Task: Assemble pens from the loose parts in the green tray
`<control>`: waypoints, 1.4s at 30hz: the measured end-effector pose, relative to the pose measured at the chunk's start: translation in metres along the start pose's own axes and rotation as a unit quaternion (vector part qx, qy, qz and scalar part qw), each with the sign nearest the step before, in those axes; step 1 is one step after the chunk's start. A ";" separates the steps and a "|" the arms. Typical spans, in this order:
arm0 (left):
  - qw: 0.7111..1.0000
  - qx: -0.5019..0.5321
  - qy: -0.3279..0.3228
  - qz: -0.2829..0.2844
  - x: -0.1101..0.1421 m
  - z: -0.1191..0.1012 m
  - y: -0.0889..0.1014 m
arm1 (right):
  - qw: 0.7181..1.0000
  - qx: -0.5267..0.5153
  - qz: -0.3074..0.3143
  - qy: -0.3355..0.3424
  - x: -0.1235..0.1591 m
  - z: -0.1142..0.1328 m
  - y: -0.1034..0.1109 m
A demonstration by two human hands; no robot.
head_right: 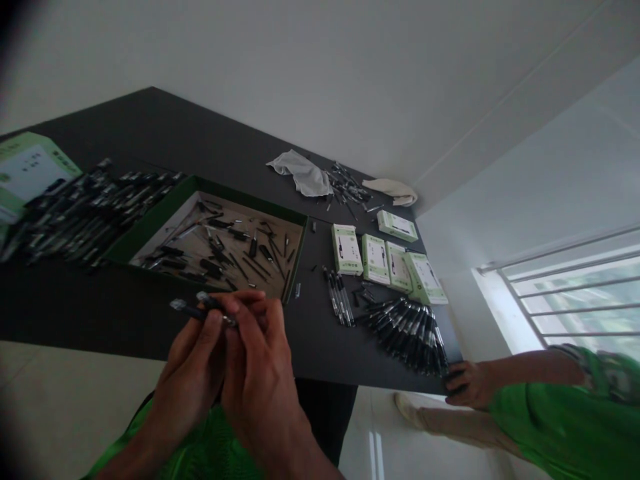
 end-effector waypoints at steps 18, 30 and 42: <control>0.871 -0.429 -0.158 0.181 -0.010 -0.032 0.068 | 0.938 -0.289 -0.183 0.059 -0.045 0.011 -0.001; 0.881 -0.408 -0.161 0.178 -0.010 -0.029 0.074 | 0.969 -0.201 -0.145 0.005 -0.045 -0.004 -0.005; 0.890 -0.393 -0.213 0.085 -0.008 -0.028 0.077 | 0.979 0.089 0.172 0.063 -0.082 -0.020 0.017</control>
Point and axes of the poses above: each hand's wrist, its own x-axis away from the middle knuckle, its own y-axis out of the back of the hand, z = x × y, the point moved 2 cm from there along -x, towards the middle knuckle, and after that the axes turned 4 degrees about y, right-handed, at the moved point
